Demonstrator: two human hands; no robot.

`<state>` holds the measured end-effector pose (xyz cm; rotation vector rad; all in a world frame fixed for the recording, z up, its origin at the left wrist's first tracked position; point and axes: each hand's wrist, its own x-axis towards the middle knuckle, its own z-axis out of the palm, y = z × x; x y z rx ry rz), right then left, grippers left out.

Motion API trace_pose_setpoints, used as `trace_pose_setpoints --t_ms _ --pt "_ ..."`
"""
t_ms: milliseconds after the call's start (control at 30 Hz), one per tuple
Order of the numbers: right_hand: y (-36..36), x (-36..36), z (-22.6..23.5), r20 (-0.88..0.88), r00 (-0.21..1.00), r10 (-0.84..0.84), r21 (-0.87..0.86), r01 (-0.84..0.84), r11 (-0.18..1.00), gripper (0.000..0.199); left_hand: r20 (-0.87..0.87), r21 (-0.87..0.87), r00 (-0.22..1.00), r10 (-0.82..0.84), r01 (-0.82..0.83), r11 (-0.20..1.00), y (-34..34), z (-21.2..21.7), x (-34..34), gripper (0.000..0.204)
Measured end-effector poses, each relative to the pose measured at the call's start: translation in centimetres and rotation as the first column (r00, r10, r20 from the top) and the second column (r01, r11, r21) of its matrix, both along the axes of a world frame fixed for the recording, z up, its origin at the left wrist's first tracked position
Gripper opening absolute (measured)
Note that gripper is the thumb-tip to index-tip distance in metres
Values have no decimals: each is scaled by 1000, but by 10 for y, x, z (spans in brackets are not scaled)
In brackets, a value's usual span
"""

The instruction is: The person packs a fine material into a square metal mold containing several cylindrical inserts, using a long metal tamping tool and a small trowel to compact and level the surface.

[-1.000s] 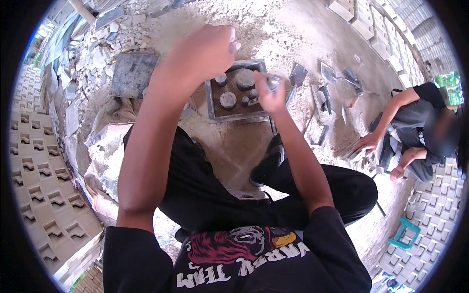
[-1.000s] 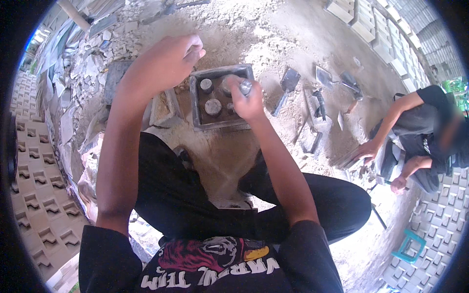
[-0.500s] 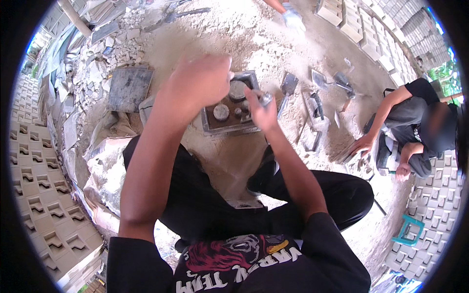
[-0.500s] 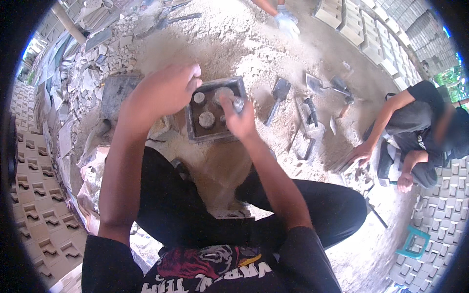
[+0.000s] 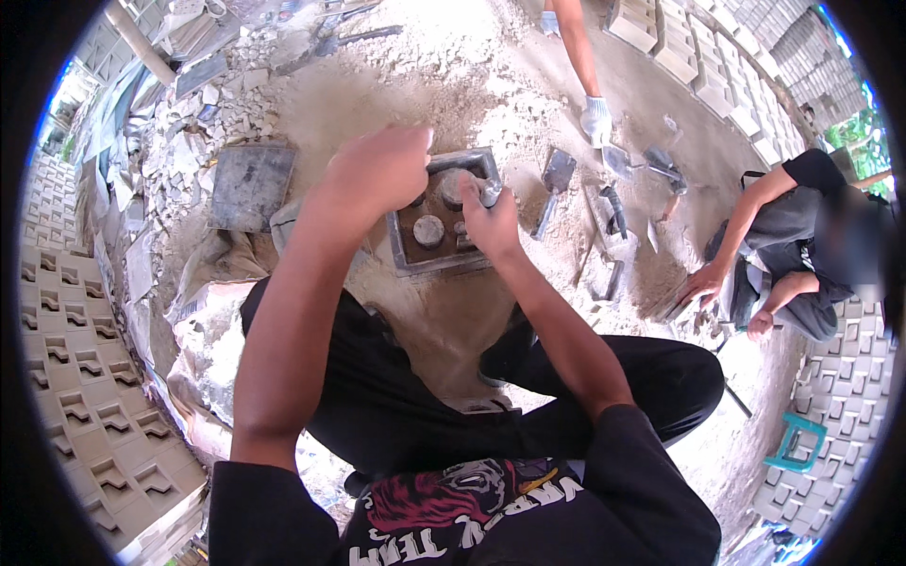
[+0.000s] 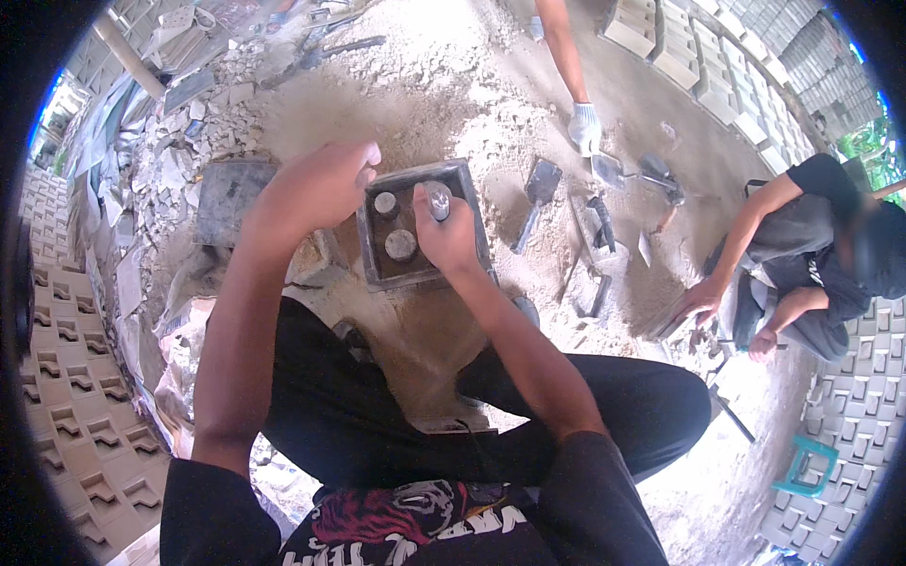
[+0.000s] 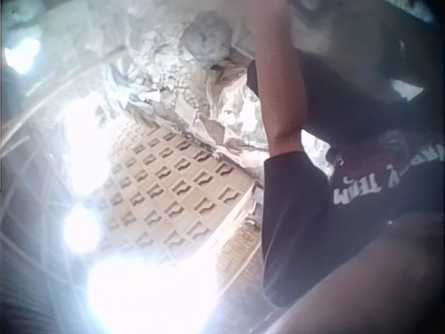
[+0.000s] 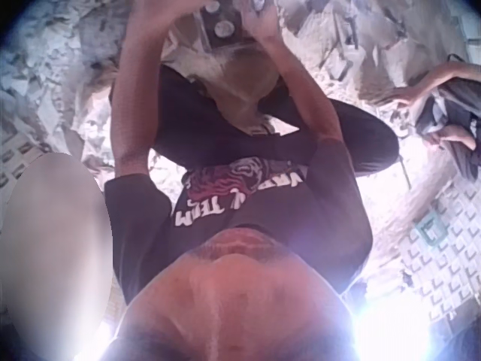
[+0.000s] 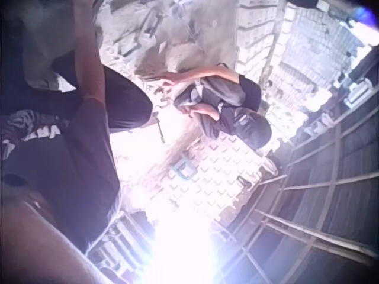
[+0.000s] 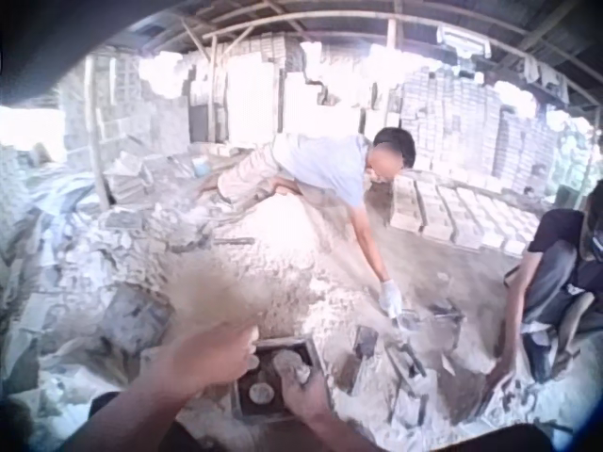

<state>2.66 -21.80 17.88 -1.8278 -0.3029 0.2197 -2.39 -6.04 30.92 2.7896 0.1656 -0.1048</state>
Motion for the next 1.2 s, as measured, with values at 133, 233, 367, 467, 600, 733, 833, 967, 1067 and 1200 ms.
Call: trace_pose_setpoints --t_ms 133,233,367,467,600,733,833,967,1067,1200 --pt "1 -3 -26 248 968 46 132 -81 988 35 43 -8 999 -16 16 1000 2 -9 -7 18" --pt "1 5 -29 109 993 50 48 -56 997 33 -27 36 999 -24 25 999 3 -11 -5 19" --pt "6 -7 -12 171 985 22 93 -39 995 34 -72 72 997 10 -4 997 1 -4 -18 22" --pt "10 5 -56 263 965 17 56 -33 998 40 26 55 999 21 -22 998 2 -7 -16 23" --pt "15 -16 -7 136 989 53 28 -57 998 48 20 91 999 25 -27 995 8 -2 -23 25" --pt "18 -13 -38 197 975 99 84 -117 990 50 168 52 985 -34 26 998 -2 6 -25 26" --pt "23 -5 -42 51 996 67 54 -69 996 50 72 76 997 6 -12 997 -8 11 -27 27" --pt "28 -24 -41 104 994 26 147 -41 988 48 70 78 996 49 -54 996 -7 24 -38 27" --pt "29 -13 -53 56 972 229 -61 -226 972 47 181 60 983 25 -36 998 10 17 -36 26" --pt "40 -51 3 15 975 223 -31 -222 974 47 161 95 987 8 -24 995 15 20 -44 26"
